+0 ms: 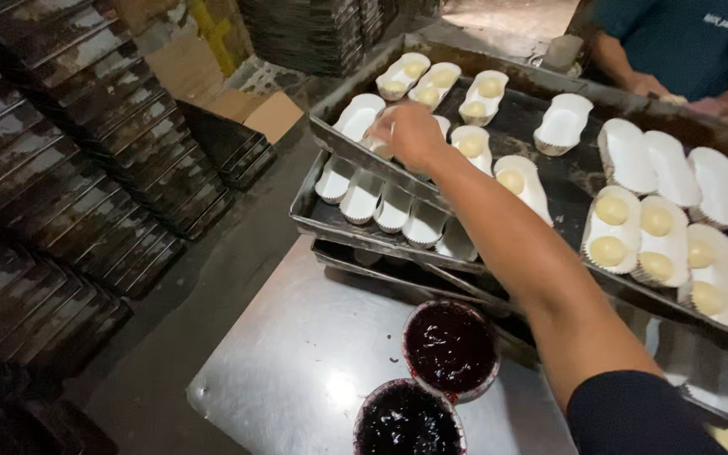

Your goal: The person takes small balls of dough, dips them into a dark purple filling, and places them into white paper liners on metal trays.

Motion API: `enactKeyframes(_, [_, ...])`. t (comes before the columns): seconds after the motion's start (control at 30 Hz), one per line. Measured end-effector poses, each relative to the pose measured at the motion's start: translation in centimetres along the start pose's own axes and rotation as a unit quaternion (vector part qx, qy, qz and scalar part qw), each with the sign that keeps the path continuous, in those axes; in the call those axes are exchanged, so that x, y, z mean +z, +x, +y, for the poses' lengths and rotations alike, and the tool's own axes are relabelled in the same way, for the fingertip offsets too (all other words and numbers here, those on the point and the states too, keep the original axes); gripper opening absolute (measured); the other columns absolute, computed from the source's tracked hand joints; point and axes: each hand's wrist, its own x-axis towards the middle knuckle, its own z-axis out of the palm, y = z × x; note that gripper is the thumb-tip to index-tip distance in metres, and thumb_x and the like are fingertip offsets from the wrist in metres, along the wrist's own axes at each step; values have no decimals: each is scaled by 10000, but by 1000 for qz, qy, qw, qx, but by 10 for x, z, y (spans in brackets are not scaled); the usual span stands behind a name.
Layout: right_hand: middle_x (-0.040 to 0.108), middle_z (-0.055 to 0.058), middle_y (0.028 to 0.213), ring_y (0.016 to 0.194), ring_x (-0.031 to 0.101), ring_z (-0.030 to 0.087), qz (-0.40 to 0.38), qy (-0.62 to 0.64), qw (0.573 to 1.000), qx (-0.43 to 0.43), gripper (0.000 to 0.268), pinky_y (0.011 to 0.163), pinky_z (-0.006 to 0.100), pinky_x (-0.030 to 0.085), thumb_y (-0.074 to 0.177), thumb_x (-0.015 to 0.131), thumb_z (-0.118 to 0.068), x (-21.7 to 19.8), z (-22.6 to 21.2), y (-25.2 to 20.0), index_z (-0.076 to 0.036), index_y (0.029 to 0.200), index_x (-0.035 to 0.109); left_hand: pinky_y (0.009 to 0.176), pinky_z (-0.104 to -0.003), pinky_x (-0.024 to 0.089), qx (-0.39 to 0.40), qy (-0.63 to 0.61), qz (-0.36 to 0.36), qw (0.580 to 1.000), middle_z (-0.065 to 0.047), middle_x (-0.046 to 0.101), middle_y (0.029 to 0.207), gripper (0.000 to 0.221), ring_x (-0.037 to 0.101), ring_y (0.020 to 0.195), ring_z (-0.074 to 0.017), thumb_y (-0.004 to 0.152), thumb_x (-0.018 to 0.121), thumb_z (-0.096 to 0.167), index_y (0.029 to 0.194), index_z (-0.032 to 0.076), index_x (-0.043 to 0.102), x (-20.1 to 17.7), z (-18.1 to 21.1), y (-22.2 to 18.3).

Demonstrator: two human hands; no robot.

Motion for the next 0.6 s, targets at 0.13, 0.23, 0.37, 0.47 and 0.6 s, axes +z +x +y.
enactKeyframes(0.13, [654, 169, 655, 584, 607, 343, 82, -39, 995, 44, 598, 592, 444, 470, 1095, 636, -445, -19, 11, -6, -28, 678, 732, 989, -540, 436, -31, -18, 5, 999, -205, 630, 1298, 299, 569, 1212, -437, 920, 621, 189, 1164, 20, 656, 36, 40, -37])
enactKeyframes(0.23, [669, 114, 653, 550, 649, 236, 157, 120, 980, -10, 478, 546, 374, 460, 1119, 654, -357, -111, -16, -37, -35, 780, 756, 978, -529, 451, -44, -12, 19, 999, -204, 643, 1267, 288, 587, 1187, -431, 911, 624, 181, 1150, 23, 655, 44, 57, -51])
enactKeyframes(0.37, [582, 180, 673, 583, 548, 258, 82, 60, 995, -2, 440, 567, 395, 407, 1042, 707, -278, -201, -69, -164, 18, 721, 650, 963, -515, 472, -45, 19, 70, 996, -201, 660, 1225, 274, 610, 1154, -424, 900, 629, 171, 1131, 26, 653, 45, 68, -49])
enactKeyframes(0.47, [641, 123, 651, 519, 553, 202, -17, 166, 977, 136, 266, 517, 374, 436, 907, 733, -211, -234, -99, -309, 4, 750, 712, 953, -504, 488, -61, 19, 84, 994, -200, 673, 1194, 263, 628, 1130, -418, 891, 632, 163, 1117, 29, 651, 32, 91, -53])
enactKeyframes(0.6, [724, 109, 811, 663, 673, 163, -21, 225, 942, 249, 166, 608, 317, 525, 903, 705, -126, -233, -120, -471, 22, 977, 725, 812, -407, 562, -360, -285, 98, 883, -214, 711, 997, 268, 699, 896, -313, 884, 687, 67, 1133, -8, 623, -8, 168, -50])
